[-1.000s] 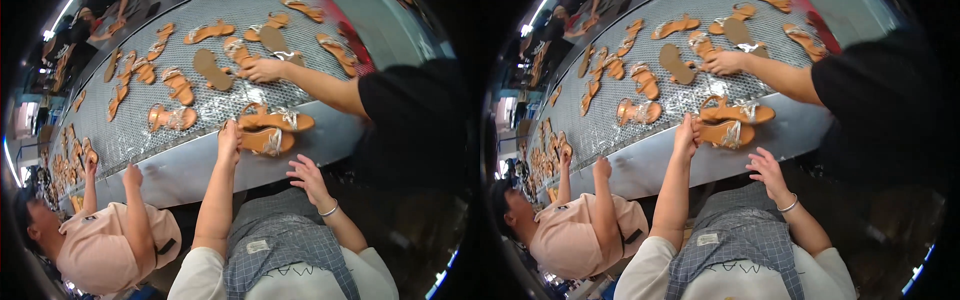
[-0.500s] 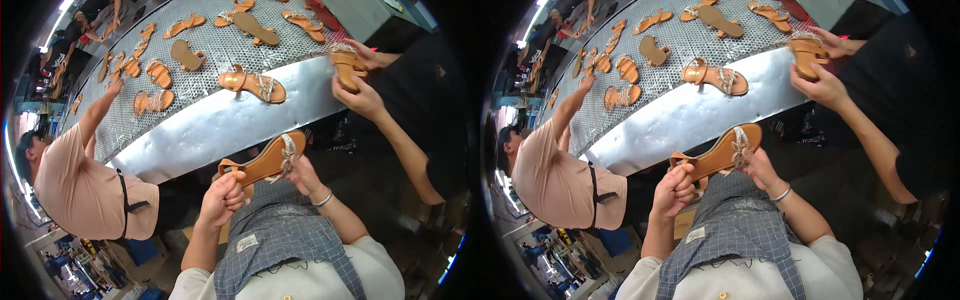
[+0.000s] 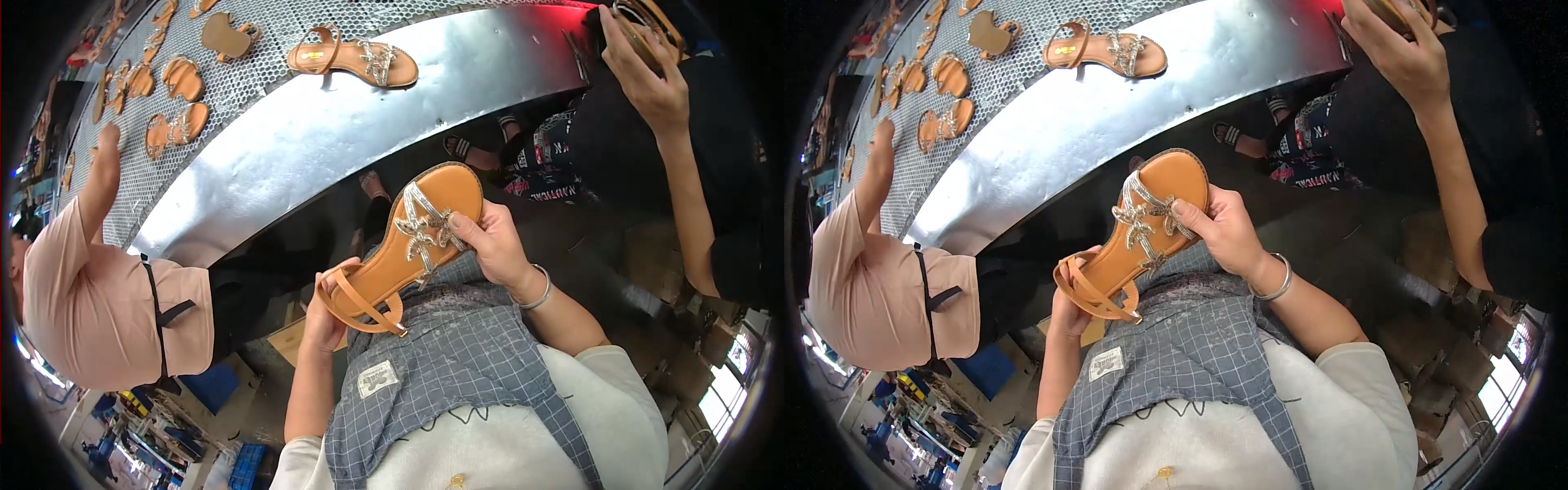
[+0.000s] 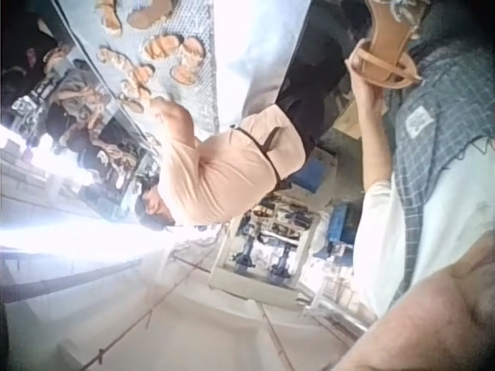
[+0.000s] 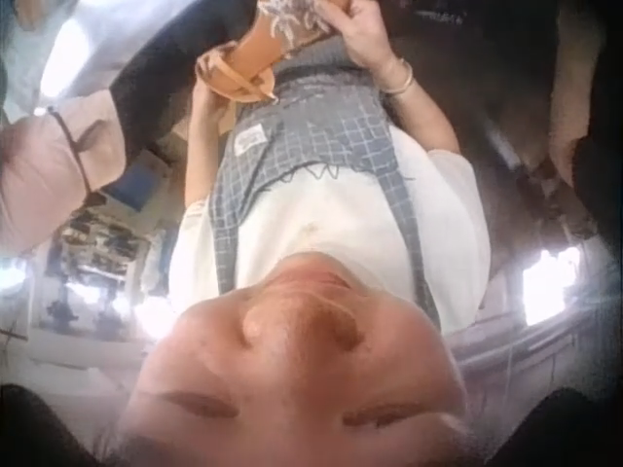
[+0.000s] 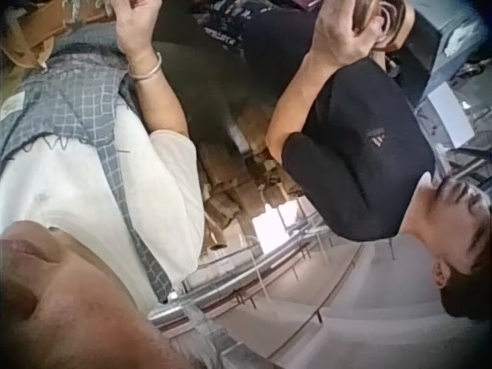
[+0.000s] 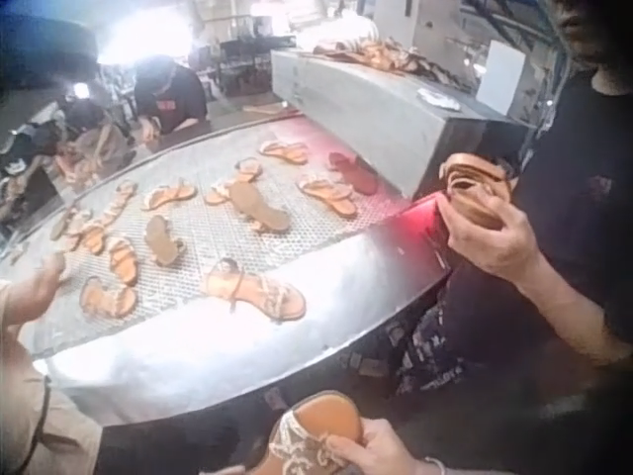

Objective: Inspecting and handling sandals on a conveyor belt in a shoe factory finishing area.

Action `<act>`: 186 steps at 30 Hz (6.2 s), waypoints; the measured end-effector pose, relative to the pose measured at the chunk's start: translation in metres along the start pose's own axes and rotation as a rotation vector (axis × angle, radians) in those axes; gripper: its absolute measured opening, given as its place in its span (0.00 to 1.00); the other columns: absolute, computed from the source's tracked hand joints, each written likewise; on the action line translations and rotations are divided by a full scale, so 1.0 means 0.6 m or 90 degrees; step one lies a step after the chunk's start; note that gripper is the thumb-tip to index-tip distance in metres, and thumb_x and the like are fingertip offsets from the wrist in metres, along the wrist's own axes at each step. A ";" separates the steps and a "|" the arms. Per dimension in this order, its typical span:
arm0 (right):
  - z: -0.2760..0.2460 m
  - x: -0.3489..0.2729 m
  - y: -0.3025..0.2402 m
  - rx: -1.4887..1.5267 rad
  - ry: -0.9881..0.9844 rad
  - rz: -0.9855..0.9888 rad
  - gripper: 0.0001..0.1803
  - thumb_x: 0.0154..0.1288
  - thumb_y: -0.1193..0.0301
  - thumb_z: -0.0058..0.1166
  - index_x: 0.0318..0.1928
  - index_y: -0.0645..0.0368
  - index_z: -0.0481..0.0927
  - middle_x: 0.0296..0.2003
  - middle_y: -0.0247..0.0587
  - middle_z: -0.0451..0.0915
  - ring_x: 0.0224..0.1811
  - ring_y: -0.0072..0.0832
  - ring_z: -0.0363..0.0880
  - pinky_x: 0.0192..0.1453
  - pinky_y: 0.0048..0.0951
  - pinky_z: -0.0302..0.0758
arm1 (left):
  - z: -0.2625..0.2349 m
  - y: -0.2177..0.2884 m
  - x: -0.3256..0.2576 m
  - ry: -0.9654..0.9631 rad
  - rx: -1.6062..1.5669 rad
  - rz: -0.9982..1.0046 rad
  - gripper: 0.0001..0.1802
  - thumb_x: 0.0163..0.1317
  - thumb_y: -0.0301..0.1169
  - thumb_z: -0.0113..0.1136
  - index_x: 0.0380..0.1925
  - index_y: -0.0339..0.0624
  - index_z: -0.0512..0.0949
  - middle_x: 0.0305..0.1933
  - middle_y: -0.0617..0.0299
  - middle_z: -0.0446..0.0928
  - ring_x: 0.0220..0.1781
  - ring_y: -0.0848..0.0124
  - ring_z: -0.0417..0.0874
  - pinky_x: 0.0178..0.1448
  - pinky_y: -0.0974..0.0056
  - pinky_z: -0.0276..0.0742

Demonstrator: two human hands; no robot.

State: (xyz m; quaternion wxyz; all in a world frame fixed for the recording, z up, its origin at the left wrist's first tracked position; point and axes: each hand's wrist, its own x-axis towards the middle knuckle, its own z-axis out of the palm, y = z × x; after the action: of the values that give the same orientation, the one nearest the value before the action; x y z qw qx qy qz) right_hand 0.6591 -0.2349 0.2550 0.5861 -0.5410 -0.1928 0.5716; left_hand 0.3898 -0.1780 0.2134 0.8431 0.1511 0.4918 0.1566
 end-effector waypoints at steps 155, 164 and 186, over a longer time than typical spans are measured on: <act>0.006 0.176 0.094 -0.077 0.066 0.272 0.10 0.70 0.68 0.48 0.37 0.64 0.73 0.28 0.30 0.74 0.29 0.12 0.69 0.32 0.19 0.70 | 0.129 0.133 0.225 -0.158 0.137 -0.185 0.21 0.71 0.37 0.46 0.55 0.31 0.64 0.43 0.55 0.75 0.35 0.71 0.81 0.35 0.68 0.83; 0.019 0.196 0.068 -0.193 0.107 0.283 0.10 0.69 0.70 0.49 0.34 0.66 0.73 0.27 0.31 0.75 0.30 0.13 0.68 0.32 0.20 0.69 | 0.138 0.152 0.243 -0.166 0.101 -0.280 0.23 0.72 0.38 0.44 0.57 0.29 0.63 0.44 0.54 0.76 0.37 0.71 0.82 0.36 0.68 0.83; 0.063 0.037 -0.143 -0.053 -0.151 0.043 0.16 0.67 0.74 0.51 0.53 0.67 0.70 0.45 0.40 0.78 0.46 0.20 0.77 0.51 0.23 0.75 | 0.236 0.160 -0.005 -0.226 0.266 0.165 0.15 0.71 0.37 0.47 0.48 0.36 0.68 0.40 0.66 0.72 0.42 0.82 0.70 0.47 0.73 0.70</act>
State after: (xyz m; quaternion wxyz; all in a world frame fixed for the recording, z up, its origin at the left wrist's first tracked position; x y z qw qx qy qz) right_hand 0.6729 -0.1795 0.3322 0.5169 -0.4996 -0.2659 0.6423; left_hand 0.5017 -0.1065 0.3215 0.8396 0.4079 0.3345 0.1296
